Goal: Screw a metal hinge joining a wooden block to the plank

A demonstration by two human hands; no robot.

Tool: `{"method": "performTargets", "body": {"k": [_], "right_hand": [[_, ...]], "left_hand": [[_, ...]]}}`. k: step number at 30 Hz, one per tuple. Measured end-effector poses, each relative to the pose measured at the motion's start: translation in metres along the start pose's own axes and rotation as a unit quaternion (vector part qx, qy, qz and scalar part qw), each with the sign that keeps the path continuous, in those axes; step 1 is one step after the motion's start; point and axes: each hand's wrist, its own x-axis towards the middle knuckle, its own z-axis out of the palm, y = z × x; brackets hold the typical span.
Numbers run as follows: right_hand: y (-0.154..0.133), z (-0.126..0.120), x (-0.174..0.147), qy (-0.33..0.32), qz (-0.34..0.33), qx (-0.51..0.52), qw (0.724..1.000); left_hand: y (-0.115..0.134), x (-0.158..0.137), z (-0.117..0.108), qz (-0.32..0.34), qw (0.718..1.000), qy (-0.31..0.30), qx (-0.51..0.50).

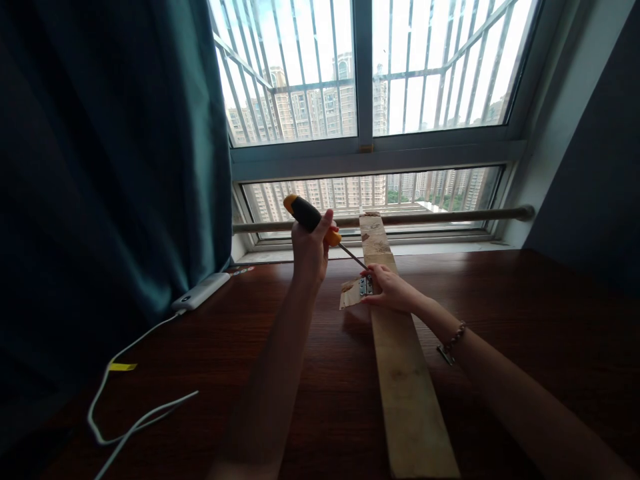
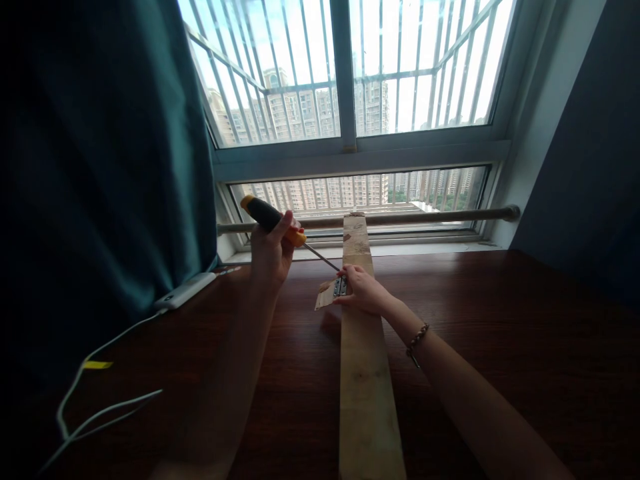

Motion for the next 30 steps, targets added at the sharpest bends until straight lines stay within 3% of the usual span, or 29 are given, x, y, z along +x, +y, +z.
{"method": "performTargets", "body": {"k": [5,7,10,12,13,15,18,30], "right_hand": [[0.002,-0.006,-0.001,-0.01,-0.006,0.032,0.999],[0.008,-0.011,0.001,0.017,-0.005,0.076,0.997],[0.023,-0.015,0.004,0.18,0.066,0.147,0.97],[0.035,-0.013,0.003,0.272,0.19,0.212,0.919],[0.039,-0.01,0.001,0.269,0.247,0.263,0.893],[0.045,-0.001,-0.003,0.182,0.306,0.388,0.85],[0.045,0.01,-0.009,0.092,0.286,0.507,0.808],[0.03,0.009,-0.012,0.119,0.263,0.525,0.801]], "left_hand": [[-0.003,0.001,-0.001,0.001,1.0,0.004,-0.004],[-0.003,0.002,-0.002,0.003,1.0,0.001,-0.007],[-0.004,0.003,-0.004,0.004,1.0,-0.001,-0.002],[-0.005,0.004,-0.005,0.001,1.0,0.0,0.0],[-0.006,0.004,-0.005,-0.001,1.0,-0.002,-0.002],[-0.01,0.003,-0.004,-0.006,1.0,-0.011,-0.007],[-0.016,0.001,-0.001,-0.01,1.0,-0.028,-0.006],[-0.036,0.001,0.0,-0.013,0.999,-0.048,0.015]]}}
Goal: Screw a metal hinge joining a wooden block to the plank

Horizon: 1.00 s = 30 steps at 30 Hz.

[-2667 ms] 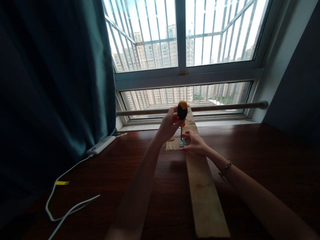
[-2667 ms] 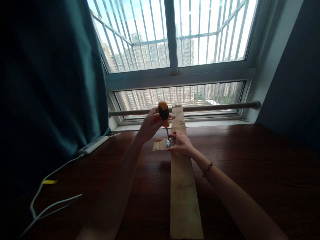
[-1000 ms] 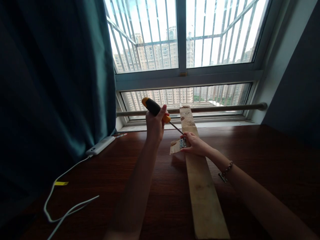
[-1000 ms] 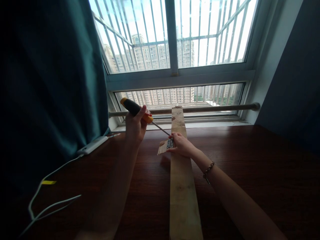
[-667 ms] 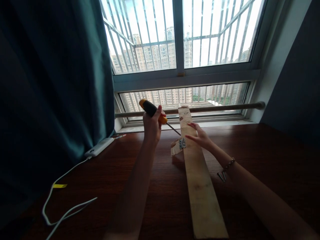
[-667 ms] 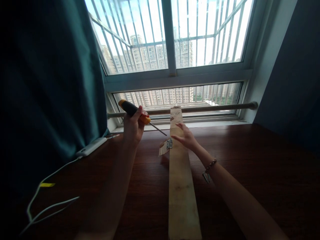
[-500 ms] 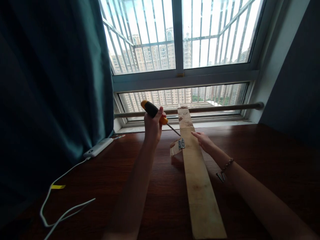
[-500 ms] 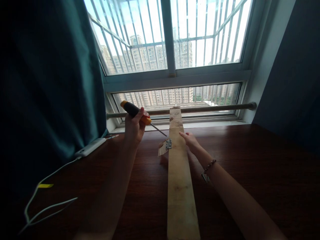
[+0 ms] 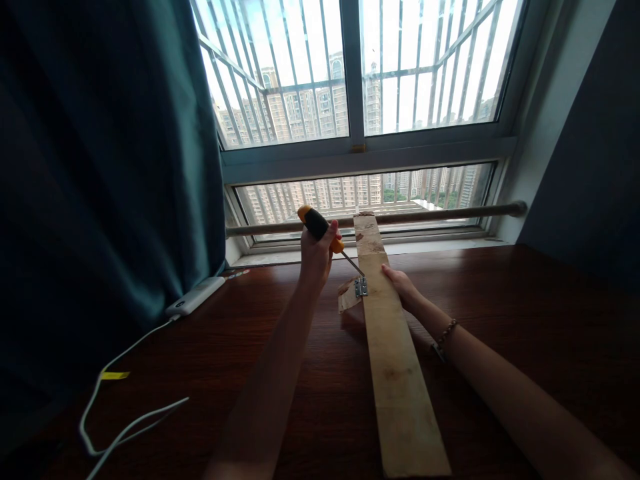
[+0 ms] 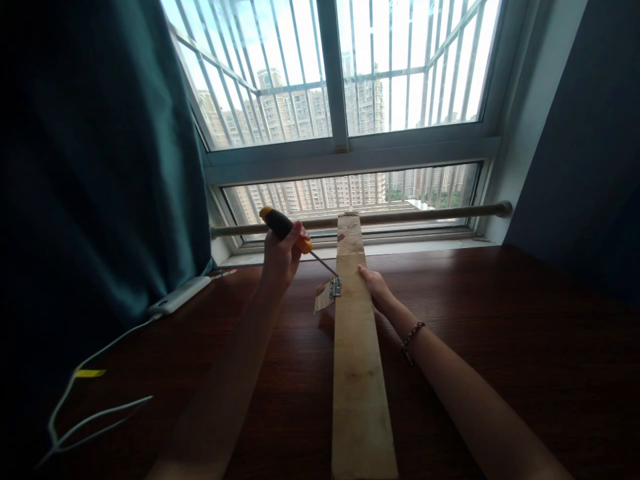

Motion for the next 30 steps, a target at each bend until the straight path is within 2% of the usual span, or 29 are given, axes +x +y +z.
{"method": "performTargets", "body": {"k": [10,16,24,30], "right_hand": [[0.0011,-0.0012,-0.0007,-0.007,-0.006,0.008,1.0],[0.0005,-0.0007,-0.0001,0.003,-0.006,0.007,1.0],[0.0017,-0.0016,0.0015,0.007,-0.004,-0.002,1.0],[0.0049,-0.0041,0.0052,0.026,0.006,-0.005,1.0]], "left_hand": [[-0.0026,-0.0024,0.0023,0.004,1.0,-0.002,0.03],[-0.003,-0.0038,0.0035,0.019,0.998,-0.015,0.053],[-0.0004,-0.0065,0.0052,0.006,0.996,-0.042,0.074],[-0.0049,-0.0037,0.0049,0.058,0.988,-0.047,0.136]]}}
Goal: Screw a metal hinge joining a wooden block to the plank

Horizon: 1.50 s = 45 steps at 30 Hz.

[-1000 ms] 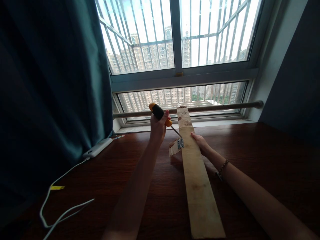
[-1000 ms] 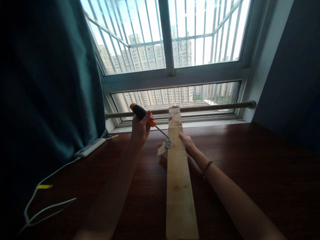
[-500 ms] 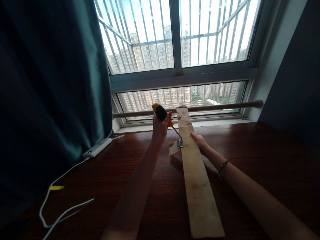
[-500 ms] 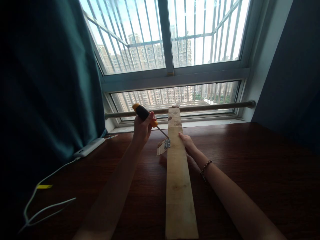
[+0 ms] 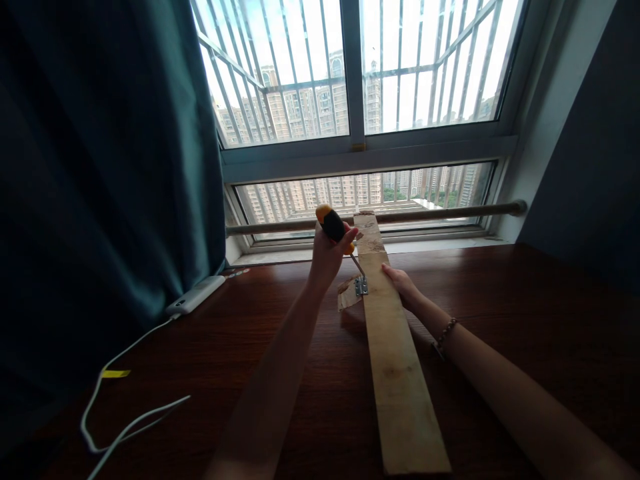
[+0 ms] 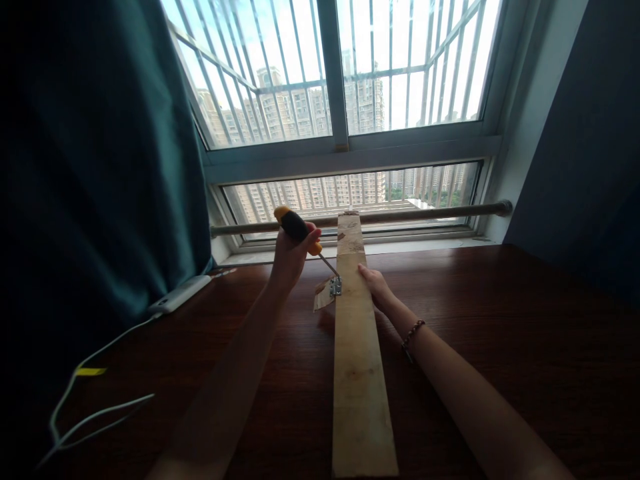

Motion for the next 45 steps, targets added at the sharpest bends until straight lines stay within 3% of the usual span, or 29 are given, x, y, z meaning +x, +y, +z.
{"method": "performTargets", "body": {"k": [5,14,26,34,39,45], "right_hand": [[0.002,-0.001,0.0,-0.015,-0.02,0.005,1.0],[0.005,-0.003,0.004,-0.022,-0.016,0.01,1.0],[0.014,-0.01,0.014,-0.023,-0.021,0.015,0.999],[0.012,-0.009,0.012,-0.014,-0.011,0.011,1.0],[0.0,0.0,0.003,-0.003,-0.002,0.03,1.0],[-0.002,0.001,0.0,0.006,0.007,0.037,0.999]], "left_hand": [[0.004,0.0,-0.002,0.017,0.999,0.001,0.029],[0.009,-0.004,0.002,0.039,0.989,-0.137,-0.045],[0.004,-0.006,0.004,0.043,0.996,-0.065,-0.033],[-0.028,-0.011,0.007,0.049,0.997,-0.059,-0.013],[-0.009,-0.005,0.002,0.059,0.997,-0.007,-0.046],[0.012,-0.004,0.0,0.065,0.997,-0.011,-0.047]]}}
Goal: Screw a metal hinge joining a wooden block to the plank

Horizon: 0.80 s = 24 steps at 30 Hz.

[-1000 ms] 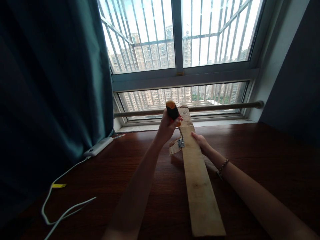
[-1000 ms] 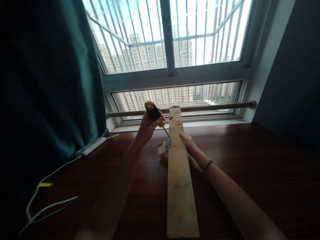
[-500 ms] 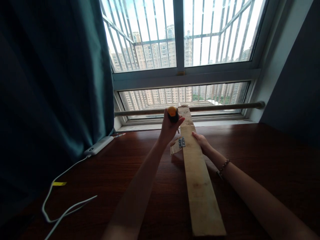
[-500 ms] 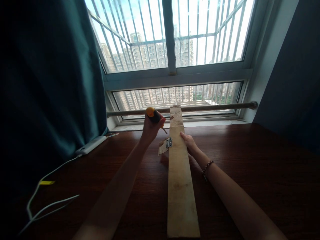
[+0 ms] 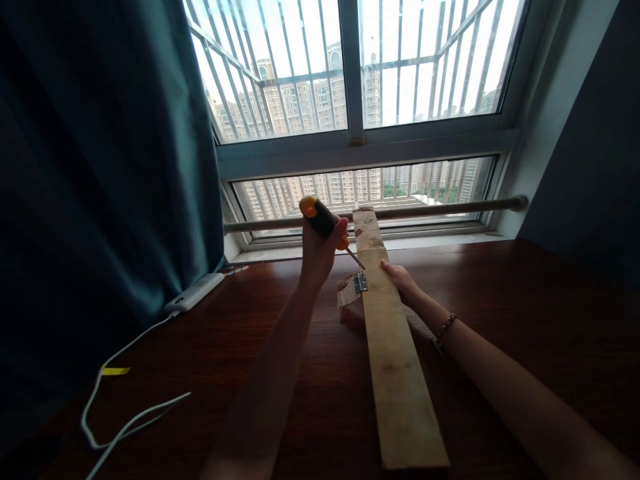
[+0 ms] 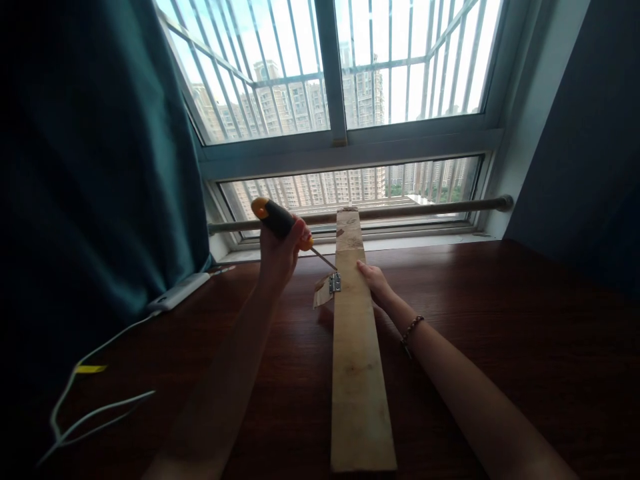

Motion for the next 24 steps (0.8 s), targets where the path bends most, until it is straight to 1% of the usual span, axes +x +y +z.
{"method": "performTargets", "body": {"k": [5,8,18,24], "right_hand": [[0.0,0.0,0.0,0.0,-0.001,-0.008,1.0],[-0.001,0.001,0.0,0.004,0.0,-0.011,1.0],[0.002,-0.003,0.003,-0.004,-0.008,-0.006,1.0],[0.004,-0.005,0.003,-0.046,-0.036,-0.014,0.998]], "left_hand": [[-0.01,-0.004,0.005,-0.01,1.0,-0.018,0.014],[-0.014,-0.006,0.008,-0.016,0.999,-0.017,0.025],[-0.007,-0.006,0.006,-0.008,0.999,-0.009,0.042],[-0.006,-0.007,0.008,-0.009,0.999,-0.009,0.041]]}}
